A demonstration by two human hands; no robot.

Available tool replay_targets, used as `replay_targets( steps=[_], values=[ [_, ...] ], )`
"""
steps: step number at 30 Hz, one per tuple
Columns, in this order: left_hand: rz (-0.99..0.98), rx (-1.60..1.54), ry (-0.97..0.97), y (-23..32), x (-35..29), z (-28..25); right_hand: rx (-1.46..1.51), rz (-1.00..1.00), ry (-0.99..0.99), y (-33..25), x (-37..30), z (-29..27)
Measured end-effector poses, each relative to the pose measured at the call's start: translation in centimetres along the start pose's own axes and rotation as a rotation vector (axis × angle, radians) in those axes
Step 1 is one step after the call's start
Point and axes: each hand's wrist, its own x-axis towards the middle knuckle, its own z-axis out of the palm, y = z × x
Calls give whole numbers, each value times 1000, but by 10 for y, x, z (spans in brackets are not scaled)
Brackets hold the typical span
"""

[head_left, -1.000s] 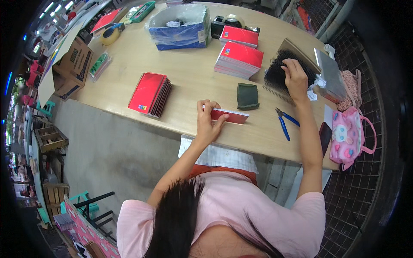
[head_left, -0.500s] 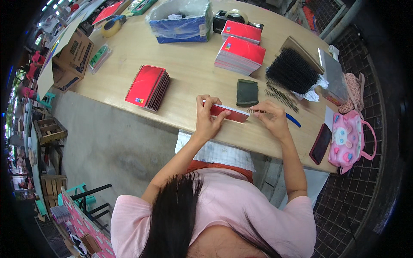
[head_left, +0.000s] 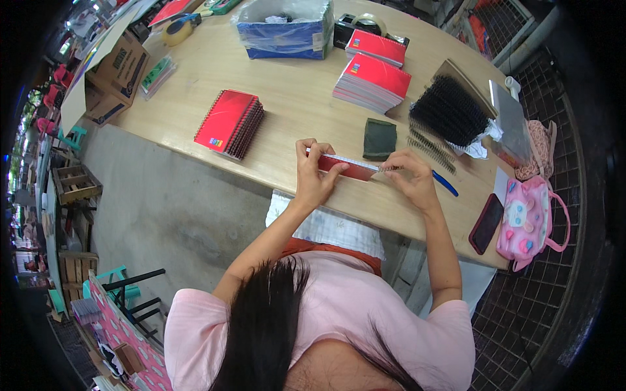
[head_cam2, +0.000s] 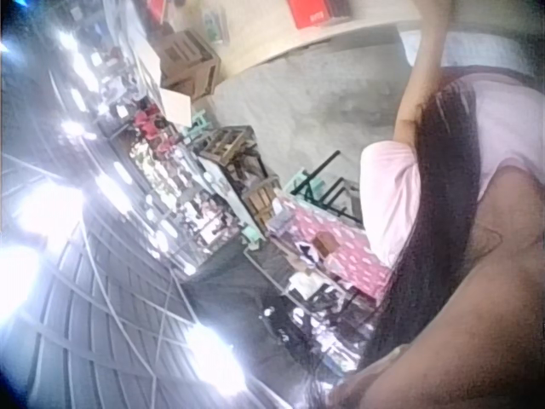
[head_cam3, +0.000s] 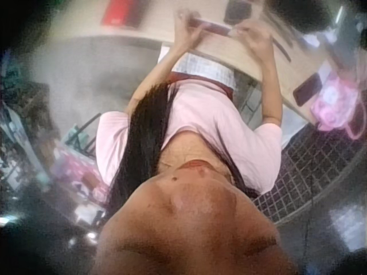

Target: The person manually assembles notebooks by inserting spiral wire into the punched holes of red notebook covers and paper stacks, then using pliers to trim and secure the wire ends.

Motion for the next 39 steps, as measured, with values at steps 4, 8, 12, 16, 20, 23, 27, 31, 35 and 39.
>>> replay_targets(
  steps=[4,8,12,16,20,23,27,31,35,39],
  values=[
    [-11,-7,18,-2,1,2,-51,15,-55,-11,4,-1],
    [16,19,18,-5,1,4,-197,122,-95,-18,7,4],
    [-16,43,71,-14,-8,-10,-244,-62,-80,-12,16,21],
    [88,-12,111,-11,-8,6,-407,-138,8,-3,-4,19],
    [77,-38,110,-3,-10,0,-491,-158,-23,-11,-7,24],
    [32,-82,91,-5,-17,-2,-372,-172,52,-22,-8,36],
    [44,-50,129,0,-19,-3,-364,-135,56,-18,-11,38],
    [-2,-41,157,5,-18,-1,-324,-158,68,-25,-10,36],
    [-2,-19,172,4,-16,3,-293,-235,51,-27,-10,32],
    [-36,1,177,7,-18,3,-380,-341,32,0,-10,24]
  ],
)
